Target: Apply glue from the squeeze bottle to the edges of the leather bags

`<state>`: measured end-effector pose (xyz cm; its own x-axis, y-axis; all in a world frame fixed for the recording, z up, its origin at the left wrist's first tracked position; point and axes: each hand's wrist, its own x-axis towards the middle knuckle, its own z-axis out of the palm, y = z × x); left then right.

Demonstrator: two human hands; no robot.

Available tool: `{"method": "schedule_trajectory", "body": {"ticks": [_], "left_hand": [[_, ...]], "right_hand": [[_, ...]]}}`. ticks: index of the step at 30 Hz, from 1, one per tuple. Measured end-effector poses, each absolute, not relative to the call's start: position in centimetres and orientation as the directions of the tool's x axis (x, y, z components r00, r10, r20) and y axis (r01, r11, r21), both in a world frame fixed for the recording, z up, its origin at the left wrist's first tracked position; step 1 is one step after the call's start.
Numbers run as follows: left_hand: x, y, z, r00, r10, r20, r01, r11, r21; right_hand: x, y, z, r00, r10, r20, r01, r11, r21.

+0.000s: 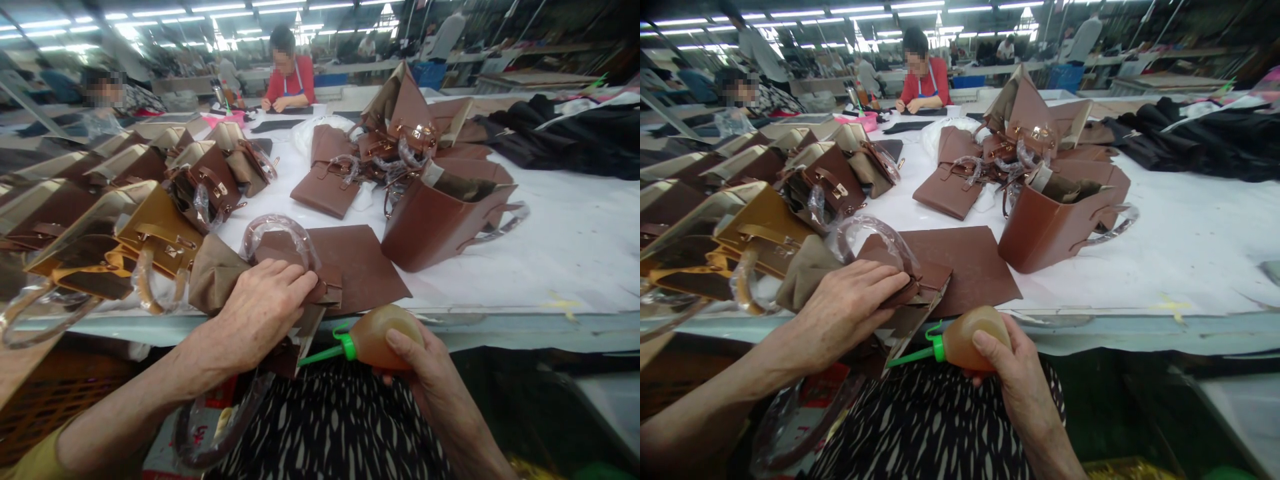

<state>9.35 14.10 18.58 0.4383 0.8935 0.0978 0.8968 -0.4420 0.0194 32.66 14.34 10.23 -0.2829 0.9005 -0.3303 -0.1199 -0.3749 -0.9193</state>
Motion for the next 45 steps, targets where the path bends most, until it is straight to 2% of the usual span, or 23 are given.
{"method": "schedule_trajectory", "body": {"ticks": [17,30,45], "left_hand": [[9.4,14.1,18.9,0.410,0.905,0.113,0.908,-0.416,0.040],[9.2,14.2,18.7,0.421,0.894,0.153,0.904,-0.428,0.015],[9.0,13.8,18.9,0.431,0.887,0.166,0.897,-0.441,0.026]], "right_hand": [[31.9,12.7,9.4,-0.140,0.877,-0.459,-0.340,-0.479,-0.810],[31.7,11.6,9.2,-0.185,0.842,-0.507,-0.332,-0.539,-0.774],[32.2,11.8,8.9,-0.166,0.861,-0.480,-0.314,-0.507,-0.802]]}}
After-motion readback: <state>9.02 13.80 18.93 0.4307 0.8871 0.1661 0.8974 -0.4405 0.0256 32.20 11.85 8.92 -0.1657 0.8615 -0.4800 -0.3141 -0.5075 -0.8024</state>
